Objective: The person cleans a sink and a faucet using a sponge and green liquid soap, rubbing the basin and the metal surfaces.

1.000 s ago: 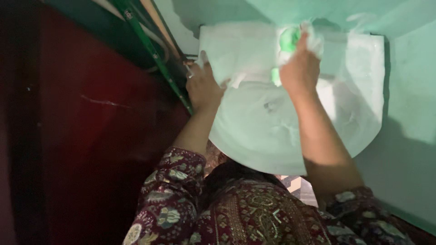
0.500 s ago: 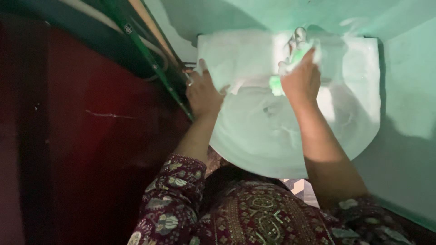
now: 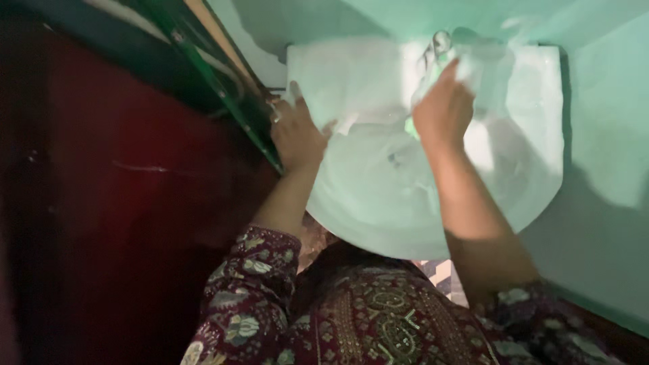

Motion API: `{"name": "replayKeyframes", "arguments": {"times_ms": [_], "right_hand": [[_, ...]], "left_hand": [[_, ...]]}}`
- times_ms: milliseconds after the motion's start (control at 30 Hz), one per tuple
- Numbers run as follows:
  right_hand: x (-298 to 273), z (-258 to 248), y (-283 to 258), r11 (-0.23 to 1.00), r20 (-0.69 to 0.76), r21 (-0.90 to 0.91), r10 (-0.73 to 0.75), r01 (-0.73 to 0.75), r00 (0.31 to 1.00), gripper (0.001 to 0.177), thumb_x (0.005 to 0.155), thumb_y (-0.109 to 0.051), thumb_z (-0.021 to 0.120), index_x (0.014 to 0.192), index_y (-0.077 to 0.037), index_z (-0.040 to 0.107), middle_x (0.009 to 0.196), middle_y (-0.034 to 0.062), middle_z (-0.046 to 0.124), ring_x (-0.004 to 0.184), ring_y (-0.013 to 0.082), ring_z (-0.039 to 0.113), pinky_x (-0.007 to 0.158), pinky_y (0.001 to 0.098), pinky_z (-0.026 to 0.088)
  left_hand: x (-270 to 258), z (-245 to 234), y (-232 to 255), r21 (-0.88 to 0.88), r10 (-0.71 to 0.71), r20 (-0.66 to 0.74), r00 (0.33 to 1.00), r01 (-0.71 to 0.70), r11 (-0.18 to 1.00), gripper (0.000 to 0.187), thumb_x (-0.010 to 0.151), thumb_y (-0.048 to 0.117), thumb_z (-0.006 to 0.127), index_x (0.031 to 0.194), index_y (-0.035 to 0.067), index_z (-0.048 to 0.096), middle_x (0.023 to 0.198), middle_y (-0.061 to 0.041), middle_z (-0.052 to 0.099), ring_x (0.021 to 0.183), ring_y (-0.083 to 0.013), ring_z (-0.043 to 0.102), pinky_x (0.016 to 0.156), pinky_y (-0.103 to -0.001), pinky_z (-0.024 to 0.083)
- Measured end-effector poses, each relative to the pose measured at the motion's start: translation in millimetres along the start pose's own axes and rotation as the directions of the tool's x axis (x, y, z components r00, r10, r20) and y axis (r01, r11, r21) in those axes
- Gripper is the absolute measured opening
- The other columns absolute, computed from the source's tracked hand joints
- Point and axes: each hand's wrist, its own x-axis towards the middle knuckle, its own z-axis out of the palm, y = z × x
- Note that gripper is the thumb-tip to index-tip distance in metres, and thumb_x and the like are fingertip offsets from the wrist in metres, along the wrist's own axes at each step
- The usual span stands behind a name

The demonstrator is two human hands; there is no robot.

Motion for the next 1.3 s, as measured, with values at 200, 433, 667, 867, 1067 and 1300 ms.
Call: {"name": "replayKeyframes", "arguments": {"times_ms": [200,433,667,867,1067,1300], "right_hand": [[33.0,8.1,2.7,0.980,-0.001,0.189,0.063,-0.062,0.998,0.087,0.091,-0.040,0.077,0.149,0.012,0.037,0.125,0.0342,0.063,0.117,0.0482,0.062,0.101,0.0492,0.050],[-23.5,11.5,-0.2,0.948,-0.326,-0.240,-0.283,0.211,0.902,0.091,0.083,-0.030,0.079,0.151,0.012,0.036,0.135,0.0377,0.061,0.116,0.0519,0.062,0.098,0.0448,0.049],[26.6,-12.9,-17.1,1.000,-0.067,0.021,-0.010,0.011,0.998,0.071,0.096,-0.027,0.069,0.146,0.013,0.038,0.121,0.0347,0.063,0.110,0.0508,0.062,0.097,0.0530,0.049],[-12.9,-8.6,-25.2,0.990,-0.186,-0.108,-0.110,0.090,0.976,0.063,0.087,-0.020,0.065,0.140,0.010,0.046,0.125,0.0346,0.065,0.108,0.0491,0.065,0.090,0.0484,0.054],[40.6,-27.2,-21.0,0.985,0.074,0.165,0.031,-0.043,0.997,0.065,0.090,-0.025,0.070,0.141,0.006,0.045,0.129,0.0316,0.062,0.113,0.0473,0.063,0.093,0.0497,0.052],[-15.1,-12.3,-27.3,0.980,-0.204,0.054,-0.176,0.190,0.963,0.078,0.080,-0.022,0.072,0.144,0.012,0.041,0.117,0.0376,0.065,0.100,0.0506,0.066,0.082,0.0517,0.055]], "left_hand": [[1.5,-15.4,-2.9,-0.069,-0.031,0.111,0.993,0.039,0.997,0.111,0.079,0.063,0.079,0.161,0.009,0.026,0.147,-0.033,0.043,0.130,-0.0419,0.051,0.101,-0.044,0.049],[0.4,-4.5,-3.0,-0.068,-0.048,0.055,0.997,0.052,0.996,0.113,0.071,0.064,0.082,0.157,0.013,0.028,0.145,-0.031,0.044,0.128,-0.0415,0.052,0.102,-0.045,0.047],[4.5,0.4,-9.8,-0.078,-0.021,0.059,0.998,0.026,0.997,0.111,0.076,0.064,0.080,0.159,0.012,0.027,0.144,-0.030,0.045,0.125,-0.0419,0.052,0.101,-0.047,0.048],[-10.8,4.5,-7.5,0.068,-0.030,0.174,0.984,0.019,0.998,0.100,0.081,0.058,0.078,0.161,0.029,0.024,0.133,-0.019,0.047,0.120,-0.0385,0.051,0.092,-0.050,0.052],[-4.5,5.3,-12.0,0.162,-0.102,0.330,0.939,0.050,0.986,0.101,0.086,0.058,0.073,0.163,0.035,0.013,0.134,-0.024,0.040,0.113,-0.0414,0.053,0.077,-0.046,0.059],[-10.9,-5.5,-16.6,0.171,-0.166,0.343,0.925,0.112,0.979,0.099,0.085,0.062,0.073,0.162,0.042,0.013,0.129,-0.017,0.043,0.110,-0.0380,0.060,0.077,-0.043,0.060]]}}
